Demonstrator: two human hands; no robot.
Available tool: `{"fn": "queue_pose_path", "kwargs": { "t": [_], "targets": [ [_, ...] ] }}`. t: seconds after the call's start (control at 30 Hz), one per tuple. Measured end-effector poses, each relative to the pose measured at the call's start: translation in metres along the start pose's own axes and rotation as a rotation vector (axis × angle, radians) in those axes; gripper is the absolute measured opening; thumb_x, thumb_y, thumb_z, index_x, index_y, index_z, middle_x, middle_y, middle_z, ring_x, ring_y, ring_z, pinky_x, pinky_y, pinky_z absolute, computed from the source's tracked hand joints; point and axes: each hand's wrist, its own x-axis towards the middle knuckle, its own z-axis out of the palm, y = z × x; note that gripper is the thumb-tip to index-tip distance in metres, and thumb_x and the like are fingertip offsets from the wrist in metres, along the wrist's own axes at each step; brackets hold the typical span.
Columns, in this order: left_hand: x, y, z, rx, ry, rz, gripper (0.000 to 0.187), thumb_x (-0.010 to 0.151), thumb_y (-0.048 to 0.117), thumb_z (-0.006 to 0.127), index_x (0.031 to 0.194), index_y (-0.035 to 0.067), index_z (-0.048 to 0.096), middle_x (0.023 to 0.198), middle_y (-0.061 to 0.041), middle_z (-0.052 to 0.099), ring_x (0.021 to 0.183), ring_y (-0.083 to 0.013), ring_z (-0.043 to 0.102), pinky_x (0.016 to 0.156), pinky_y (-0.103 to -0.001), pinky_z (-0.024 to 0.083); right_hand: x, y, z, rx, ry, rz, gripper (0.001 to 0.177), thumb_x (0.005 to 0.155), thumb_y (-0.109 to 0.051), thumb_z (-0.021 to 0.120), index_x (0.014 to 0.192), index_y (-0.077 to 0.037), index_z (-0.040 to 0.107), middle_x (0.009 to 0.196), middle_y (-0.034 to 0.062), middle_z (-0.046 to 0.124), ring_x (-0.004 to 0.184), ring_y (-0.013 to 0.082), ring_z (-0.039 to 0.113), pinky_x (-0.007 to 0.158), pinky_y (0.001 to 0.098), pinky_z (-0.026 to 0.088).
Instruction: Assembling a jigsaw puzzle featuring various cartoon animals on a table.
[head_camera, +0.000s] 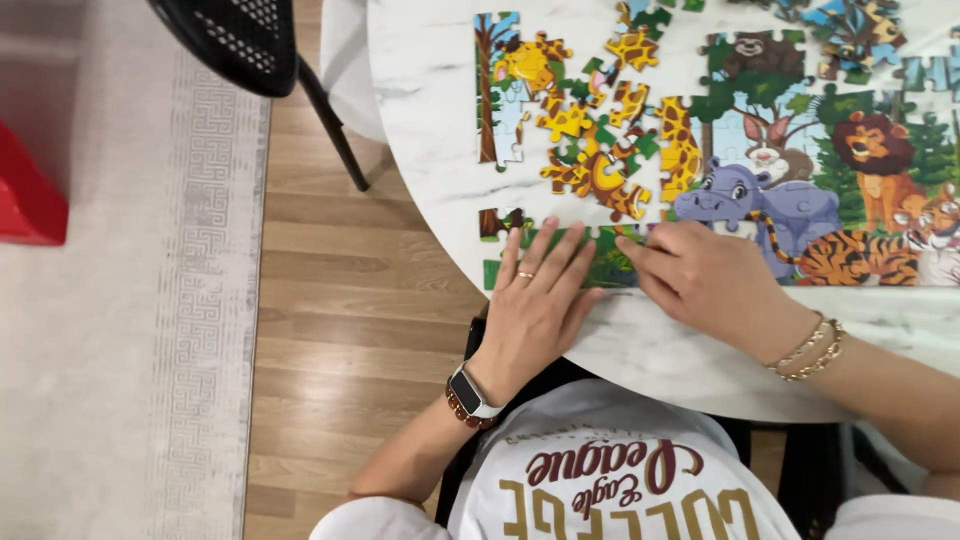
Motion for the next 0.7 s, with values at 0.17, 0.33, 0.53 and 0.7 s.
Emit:
{"fn": "queue_pose_path", "kwargs": {
  "t": [0.17, 0.33, 0.53, 0.7],
  "targets": [
    [-0.016, -0.026, -0.015, 0.049, 0.162, -0.219, 0.054, 0.100, 0.030, 0.068, 0.146, 0.006, 0.054, 0.158, -0.011, 0.048, 0.154, -0.0302, 0.038, 0.128, -0.058, 0.019, 0.014, -0.002, -0.005, 0.144, 0.094, 0.014, 0.039, 0.092, -0.026, 0.070, 0.129, -0.016, 0.070, 0.103, 0.0034, 0.064, 0.093, 0.0220, 0.065, 0.074, 0.0362, 0.055],
    [-0.023, -0.042, -0.024, 0.022, 0.160, -0.235, 0.065, 0.097, 0.035, 0.071, 0.150, 0.002, 0.051, 0.160, -0.011, 0.046, 0.155, -0.0315, 0.034, 0.129, -0.059, 0.018, 0.029, -0.012, 0.011, 0.212, 0.096, -0.121, 0.043, 0.091, -0.033, 0.069, 0.128, -0.011, 0.066, 0.123, 0.0072, 0.064, 0.114, 0.0282, 0.060, 0.097, 0.0428, 0.049],
    [-0.023, -0.047, -0.019, 0.023, 0.108, -0.187, 0.069, 0.096, 0.042, 0.071, 0.149, 0.004, 0.052, 0.159, -0.013, 0.046, 0.155, -0.0339, 0.031, 0.128, -0.060, 0.016, 0.039, -0.007, 0.012, 0.156, 0.081, -0.114, 0.042, 0.091, -0.038, 0.067, 0.125, -0.012, 0.067, 0.133, 0.0048, 0.062, 0.123, 0.0283, 0.056, 0.103, 0.0451, 0.042],
    [-0.020, -0.050, -0.015, 0.059, 0.098, -0.174, 0.069, 0.095, 0.048, 0.069, 0.148, 0.005, 0.054, 0.159, -0.014, 0.045, 0.154, -0.0365, 0.030, 0.126, -0.062, 0.014, 0.045, 0.015, 0.008, 0.149, 0.099, -0.048, 0.037, 0.096, -0.037, 0.066, 0.124, -0.012, 0.069, 0.133, 0.0042, 0.063, 0.122, 0.0262, 0.057, 0.103, 0.0443, 0.044]
  ]
}}
